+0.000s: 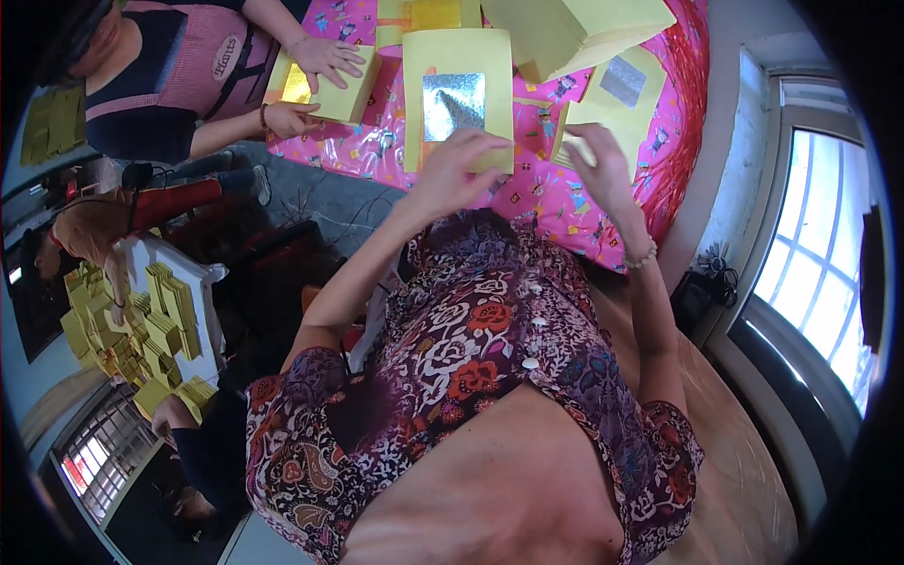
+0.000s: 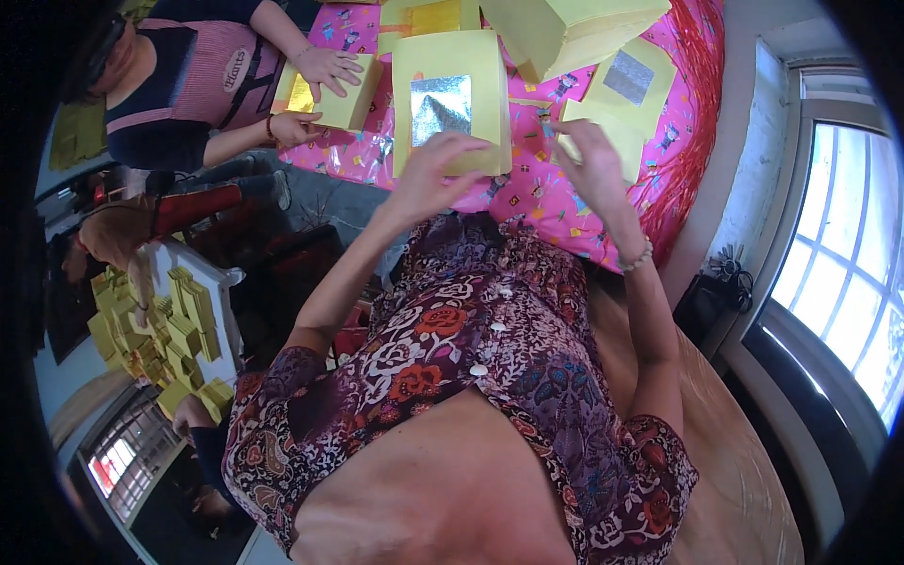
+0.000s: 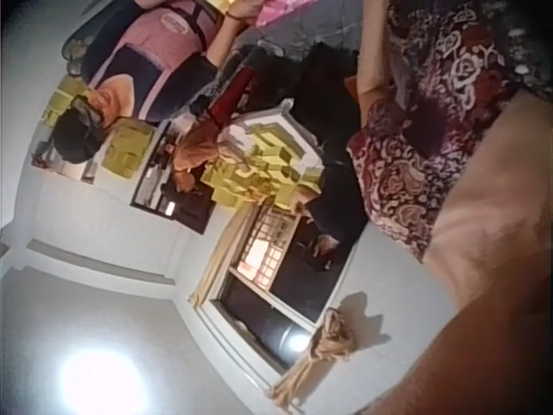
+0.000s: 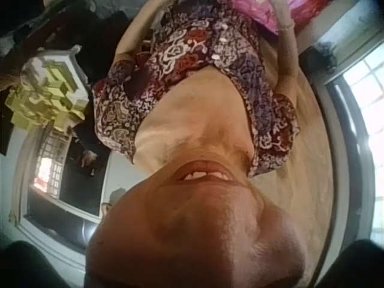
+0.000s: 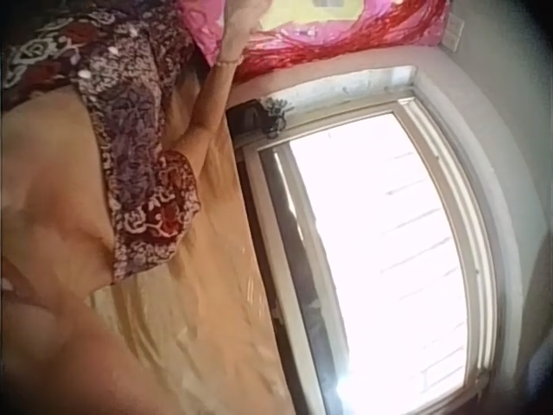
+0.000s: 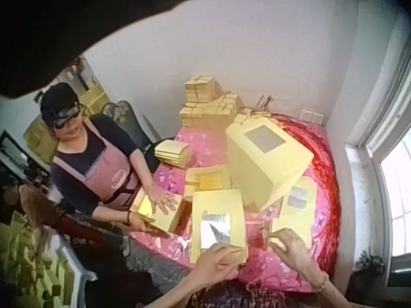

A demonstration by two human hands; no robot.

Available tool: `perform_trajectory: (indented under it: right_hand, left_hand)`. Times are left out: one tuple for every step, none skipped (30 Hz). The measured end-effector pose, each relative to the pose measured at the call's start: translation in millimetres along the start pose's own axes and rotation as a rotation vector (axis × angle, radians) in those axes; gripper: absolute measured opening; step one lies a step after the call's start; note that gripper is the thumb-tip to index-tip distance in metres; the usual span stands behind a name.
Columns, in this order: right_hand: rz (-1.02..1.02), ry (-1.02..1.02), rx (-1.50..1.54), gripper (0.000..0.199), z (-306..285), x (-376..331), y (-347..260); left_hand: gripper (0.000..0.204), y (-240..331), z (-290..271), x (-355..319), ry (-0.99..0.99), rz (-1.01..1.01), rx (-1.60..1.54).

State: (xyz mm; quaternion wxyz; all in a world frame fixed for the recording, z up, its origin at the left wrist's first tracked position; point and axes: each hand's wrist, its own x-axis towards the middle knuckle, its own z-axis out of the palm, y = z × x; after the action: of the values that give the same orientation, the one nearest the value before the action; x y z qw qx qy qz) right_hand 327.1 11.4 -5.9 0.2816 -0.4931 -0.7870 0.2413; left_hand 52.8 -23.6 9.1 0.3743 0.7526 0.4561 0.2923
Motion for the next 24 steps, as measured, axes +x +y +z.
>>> perform_trajectory:
  right_hand:
    - [-0.119,-0.06,-0.021,0.027,9.7,7.0,-14.1]
    - [-0.12,-0.063,-0.022,0.027,20.9,9.9,-23.6]
    - [-0.175,-0.13,-0.04,0.032,32.7,11.3,-30.9]
    - [-0.23,-0.197,-0.056,0.037,41.2,13.1,-36.6]
    - [-0.231,-0.2,-0.054,0.037,46.7,15.4,-41.5]
    - [-0.286,-0.237,-0.101,0.043,51.6,18.9,-47.1]
    - [-0.34,-0.274,-0.147,0.048,55.7,20.7,-50.5]
    - [-0.35,-0.312,-0.169,0.052,60.4,21.5,-50.5]
    - [-0.35,-0.313,-0.166,0.052,65.1,23.4,-51.0]
    - [-0.369,-0.329,-0.201,0.05,69.5,25.1,-51.3]
    - [-0.387,-0.346,-0.237,0.049,72.9,26.1,-51.0]
    - [-0.388,-0.347,-0.235,0.049,75.7,27.7,-51.0]
    - [-0.369,-0.367,-0.232,0.046,77.8,29.3,-51.1]
    - [-0.351,-0.386,-0.23,0.044,79.5,30.4,-51.7]
    - [-0.353,-0.39,-0.229,0.044,80.0,31.4,-52.3]
    - [-0.344,-0.399,-0.199,0.039,80.1,32.1,-52.8]
    - [-0.335,-0.408,-0.17,0.035,80.8,32.5,-52.8]
    - [-0.337,-0.411,-0.17,0.035,81.5,33.1,-51.8]
    - [-0.333,-0.41,-0.145,0.03,82.5,34.0,-50.2]
    - [-0.329,-0.409,-0.12,0.025,83.2,34.5,-49.1]
    - [-0.33,-0.411,-0.119,0.025,83.0,35.2,-49.2]
    - [-0.301,-0.402,-0.075,0.022,82.3,35.9,-49.2]
    - [-0.27,-0.392,-0.03,0.02,81.9,36.8,-49.7]
    - [-0.271,-0.394,-0.028,0.02,81.8,38.4,-50.2]
  left_hand:
    - [0.047,-10.6,-14.6,-9.9,-0.013,-0.043,0.104]
    - [0.047,-20.6,-23.4,-18.3,-0.011,-0.044,0.102]
    - [0.054,-30.5,-29.1,-27.0,0.012,-0.049,0.222]
    - [0.06,-35.9,-32.1,-32.4,0.032,-0.056,0.343]
    - [0.067,-39.7,-32.4,-36.3,0.004,-0.053,0.383]
    - [0.067,-43.9,-31.2,-38.2,0.007,-0.059,0.384]
    - [0.066,-48.8,-29.4,-38.5,0.01,-0.06,0.366]
    - [0.065,-53.1,-27.2,-39.2,0.013,-0.06,0.348]
    - [0.065,-54.3,-26.9,-38.5,0.017,-0.062,0.345]
    - [0.065,-56.8,-26.9,-37.7,0.015,-0.063,0.345]
    - [0.063,-60.0,-27.1,-36.6,0.012,-0.059,0.334]
    - [0.062,-62.4,-28.3,-36.6,0.01,-0.055,0.324]
    - [0.062,-64.5,-29.7,-37.8,0.009,-0.057,0.324]
    - [0.06,-66.5,-31.2,-39.2,-0.004,-0.044,0.326]
    - [0.058,-67.6,-32.4,-40.5,-0.015,-0.033,0.328]
    - [0.058,-69.6,-34.0,-42.2,-0.013,-0.036,0.327]
    - [0.057,-72.0,-35.9,-44.2,-0.024,-0.023,0.318]
    - [0.057,-73.7,-37.9,-45.3,-0.036,-0.01,0.309]
    - [0.057,-75.4,-39.6,-45.7,-0.034,-0.012,0.308]
    - [0.056,-77.4,-41.3,-45.6,-0.056,-0.015,0.287]
    - [0.056,-78.5,-43.4,-45.2,-0.078,-0.017,0.267]
    - [0.056,-79.5,-45.5,-45.0,-0.078,-0.019,0.266]
    - [0.056,-80.4,-47.4,-44.7,-0.1,-0.036,0.218]
    - [0.056,-81.0,-49.1,-44.2,-0.122,-0.053,0.171]
